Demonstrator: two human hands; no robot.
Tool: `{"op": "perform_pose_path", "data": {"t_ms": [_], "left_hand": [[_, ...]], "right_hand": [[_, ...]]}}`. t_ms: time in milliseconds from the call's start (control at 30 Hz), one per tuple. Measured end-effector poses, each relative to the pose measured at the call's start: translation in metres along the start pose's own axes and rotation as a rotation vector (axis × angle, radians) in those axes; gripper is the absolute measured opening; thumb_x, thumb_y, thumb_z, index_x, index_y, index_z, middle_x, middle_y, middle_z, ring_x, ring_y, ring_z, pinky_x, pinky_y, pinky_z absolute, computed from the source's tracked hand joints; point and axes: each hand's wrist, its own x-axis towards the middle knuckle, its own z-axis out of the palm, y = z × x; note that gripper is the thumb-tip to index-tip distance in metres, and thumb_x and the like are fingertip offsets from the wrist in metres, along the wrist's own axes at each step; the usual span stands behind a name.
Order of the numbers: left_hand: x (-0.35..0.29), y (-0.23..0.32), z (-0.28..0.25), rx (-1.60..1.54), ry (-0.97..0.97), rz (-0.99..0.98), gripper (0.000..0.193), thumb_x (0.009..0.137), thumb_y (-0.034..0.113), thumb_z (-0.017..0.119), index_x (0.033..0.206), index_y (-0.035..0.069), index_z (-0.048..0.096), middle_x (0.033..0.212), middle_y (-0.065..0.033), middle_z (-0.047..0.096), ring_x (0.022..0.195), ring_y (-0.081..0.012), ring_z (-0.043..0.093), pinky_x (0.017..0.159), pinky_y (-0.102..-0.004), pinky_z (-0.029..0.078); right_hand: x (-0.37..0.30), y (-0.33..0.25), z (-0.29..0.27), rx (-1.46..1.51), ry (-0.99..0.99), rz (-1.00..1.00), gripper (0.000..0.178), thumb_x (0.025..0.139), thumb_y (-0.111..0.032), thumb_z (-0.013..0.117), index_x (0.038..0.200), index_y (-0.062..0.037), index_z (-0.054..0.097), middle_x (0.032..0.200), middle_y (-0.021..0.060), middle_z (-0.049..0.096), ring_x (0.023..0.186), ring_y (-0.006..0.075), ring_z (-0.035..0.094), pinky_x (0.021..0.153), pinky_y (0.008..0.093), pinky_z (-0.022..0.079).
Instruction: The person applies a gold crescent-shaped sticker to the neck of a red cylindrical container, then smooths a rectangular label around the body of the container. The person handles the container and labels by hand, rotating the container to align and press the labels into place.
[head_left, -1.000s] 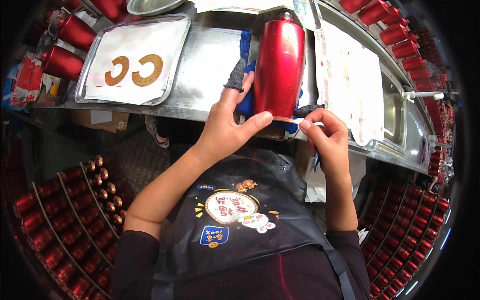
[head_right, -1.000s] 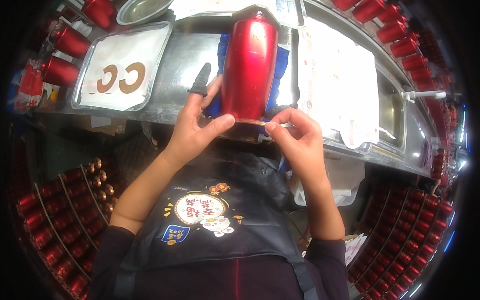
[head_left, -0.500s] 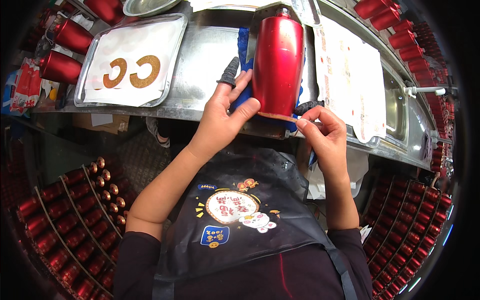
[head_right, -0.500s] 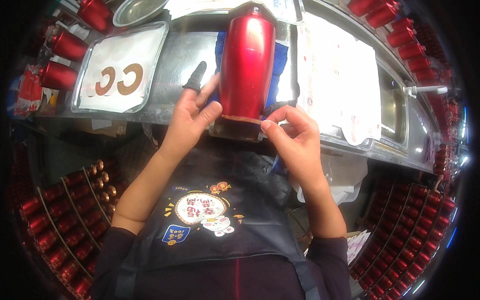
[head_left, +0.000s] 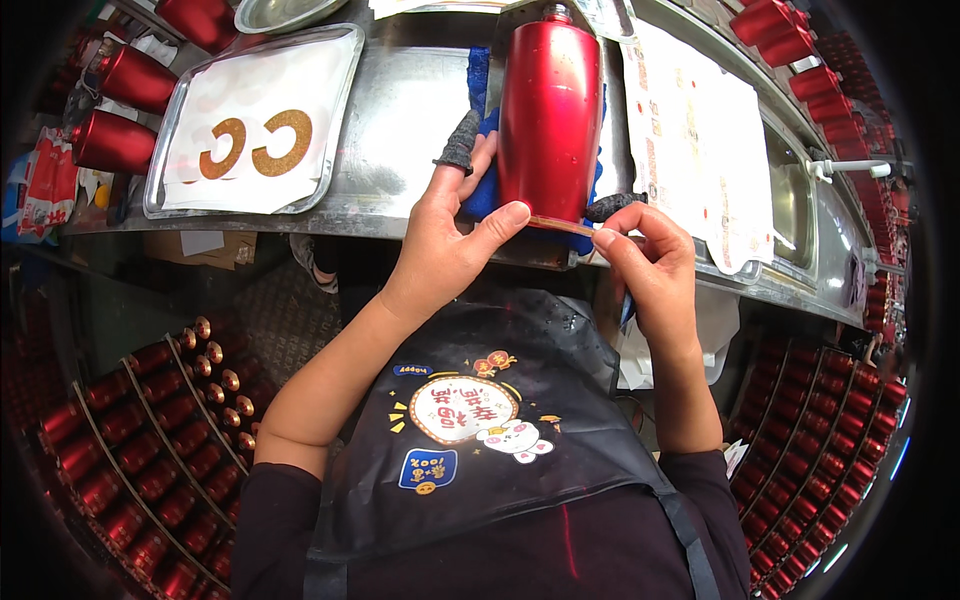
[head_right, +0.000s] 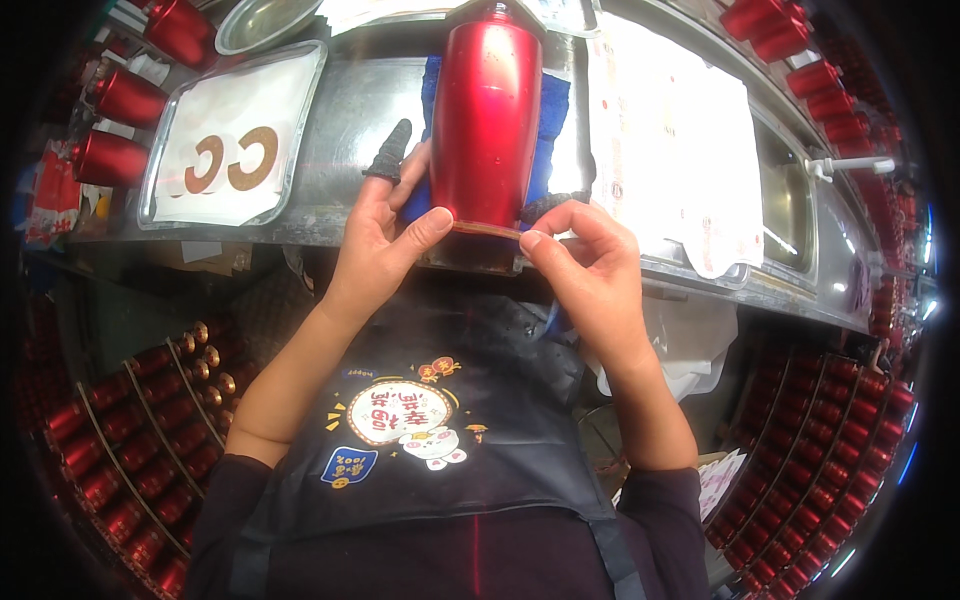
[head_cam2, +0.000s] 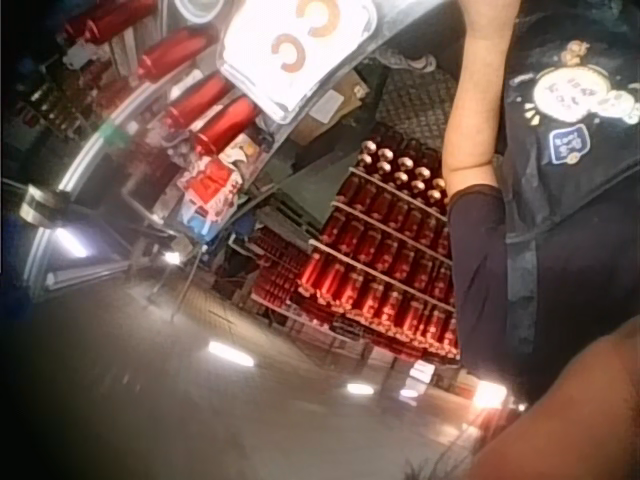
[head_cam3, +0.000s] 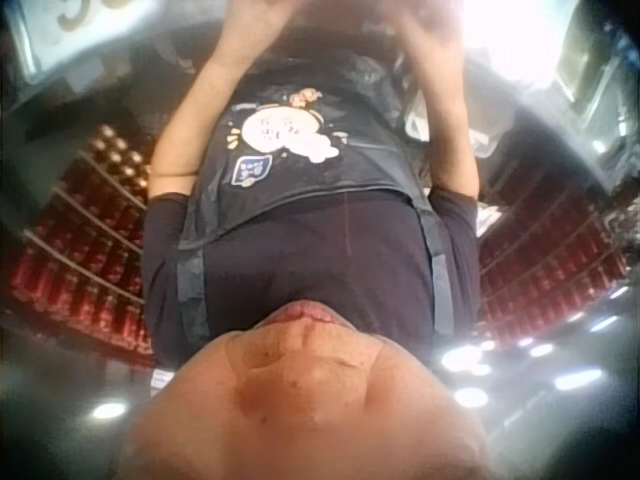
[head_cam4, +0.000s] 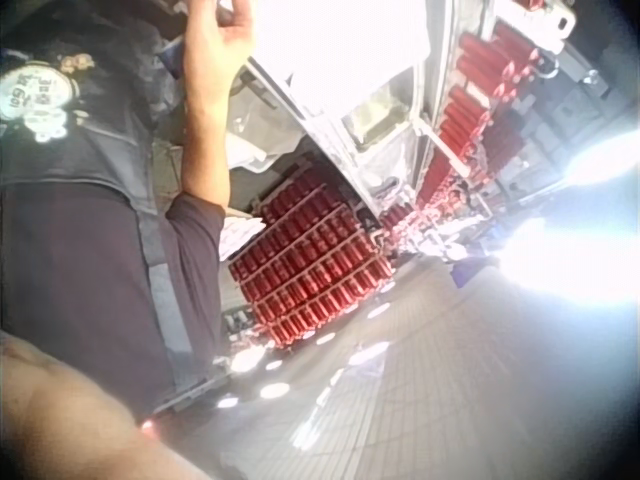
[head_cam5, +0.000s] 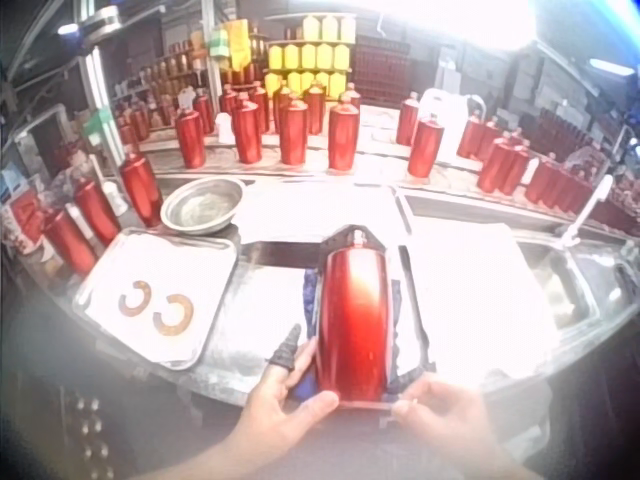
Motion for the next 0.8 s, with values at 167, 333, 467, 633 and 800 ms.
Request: {"op": "perform_pose_path", "data": {"t_ms": [167, 333, 467, 633, 800], "left_hand": [[-0.0008, 0.0034, -0.0010, -0.100, -0.003, -0.022, 0.075, 0.095, 0.014, 0.070, 0.152, -0.008, 0.025, 0.155, -0.0260, 0.039, 0.148, -0.0280, 0.035, 0.118, -0.0369, 0.030], [0.0009, 0.0060, -0.0075, -0.350, -0.004, -0.144, 0.066, 0.100, 0.007, 0.060, 0.154, -0.001, 0.023, 0.161, -0.0221, 0.031, 0.146, -0.0250, 0.036, 0.118, -0.0381, 0.031], [-0.0001, 0.0040, -0.0055, -0.292, 0.001, -0.124, 0.069, 0.098, 0.011, 0.066, 0.151, -0.007, 0.025, 0.158, -0.0260, 0.034, 0.148, -0.0270, 0.033, 0.119, -0.0380, 0.029], [-0.0003, 0.0000, -0.0011, -0.148, -0.008, -0.073, 0.076, 0.093, 0.014, 0.074, 0.148, -0.011, 0.028, 0.155, -0.0306, 0.035, 0.150, -0.0297, 0.030, 0.121, -0.0388, 0.026], [0.0006, -0.0008, -0.0032, -0.179, -0.005, -0.075, 0.074, 0.092, 0.015, 0.075, 0.146, -0.010, 0.031, 0.155, -0.0314, 0.035, 0.151, -0.0304, 0.028, 0.121, -0.0390, 0.025]], "right_hand": [[0.0028, 0.0039, 0.0020, -0.036, 0.035, -0.065, 0.011, 0.090, -0.009, 0.069, 0.082, -0.0039, 0.063, 0.070, -0.0042, 0.056, 0.048, 0.0004, 0.046, 0.044, 0.0180, 0.032], [0.0028, 0.0066, 0.0021, 0.000, 0.021, -0.064, 0.011, 0.090, -0.009, 0.069, 0.083, -0.0039, 0.063, 0.069, -0.0043, 0.055, 0.048, 0.0004, 0.046, 0.044, 0.0180, 0.032], [0.0025, 0.0067, 0.0032, -0.012, 0.025, -0.085, 0.012, 0.090, -0.010, 0.069, 0.083, -0.0037, 0.062, 0.068, -0.0043, 0.055, 0.048, 0.0004, 0.045, 0.044, 0.0179, 0.031], [0.0019, 0.0036, 0.0049, -0.007, 0.028, -0.093, 0.012, 0.090, -0.009, 0.070, 0.083, -0.0035, 0.062, 0.068, -0.0043, 0.055, 0.049, 0.0005, 0.045, 0.044, 0.0179, 0.031], [0.0005, -0.0009, 0.0026, -0.011, 0.001, -0.028, 0.011, 0.091, -0.006, 0.069, 0.084, 0.0012, 0.063, 0.084, -0.0013, 0.059, 0.066, 0.0009, 0.053, 0.058, 0.0180, 0.036]]}}
